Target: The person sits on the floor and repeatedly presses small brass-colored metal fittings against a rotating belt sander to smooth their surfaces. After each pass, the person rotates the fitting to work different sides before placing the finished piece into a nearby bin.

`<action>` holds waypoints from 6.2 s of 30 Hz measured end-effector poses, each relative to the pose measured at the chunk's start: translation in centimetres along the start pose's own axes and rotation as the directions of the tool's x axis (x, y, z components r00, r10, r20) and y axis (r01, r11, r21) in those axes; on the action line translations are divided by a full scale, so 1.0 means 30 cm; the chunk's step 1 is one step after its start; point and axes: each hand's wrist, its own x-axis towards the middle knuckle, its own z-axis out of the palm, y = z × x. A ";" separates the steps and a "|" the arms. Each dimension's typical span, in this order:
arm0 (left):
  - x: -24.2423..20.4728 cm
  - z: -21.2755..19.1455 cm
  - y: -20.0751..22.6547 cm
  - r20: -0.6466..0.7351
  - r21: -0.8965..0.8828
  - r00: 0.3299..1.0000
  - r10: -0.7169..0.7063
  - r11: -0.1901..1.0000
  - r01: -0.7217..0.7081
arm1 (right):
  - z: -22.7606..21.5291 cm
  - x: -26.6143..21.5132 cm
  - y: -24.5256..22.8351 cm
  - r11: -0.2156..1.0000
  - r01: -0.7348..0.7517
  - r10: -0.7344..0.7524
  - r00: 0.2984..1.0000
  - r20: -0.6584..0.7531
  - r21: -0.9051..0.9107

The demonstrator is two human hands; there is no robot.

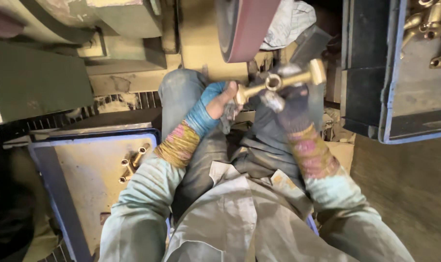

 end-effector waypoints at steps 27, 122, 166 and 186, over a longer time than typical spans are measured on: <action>0.316 -0.065 -0.157 -0.155 -0.259 0.985 -0.071 0.965 0.029 | -0.245 0.432 -0.020 -0.328 -0.101 -0.180 0.983 -0.043 -0.939; 0.209 -0.055 0.024 -0.120 0.116 0.993 -0.008 0.993 0.022 | -0.151 0.155 0.053 -0.205 -0.168 -0.185 0.974 -0.131 -0.964; 0.308 -0.063 -0.166 -0.090 -0.409 0.990 -0.109 0.910 0.063 | -0.274 0.415 0.033 -0.475 -0.080 -0.242 0.969 0.043 -0.877; 0.235 -0.103 -0.092 -0.085 -0.038 0.996 -0.017 0.999 0.014 | -0.186 0.098 0.054 -0.409 -0.137 -0.322 0.947 0.002 -0.902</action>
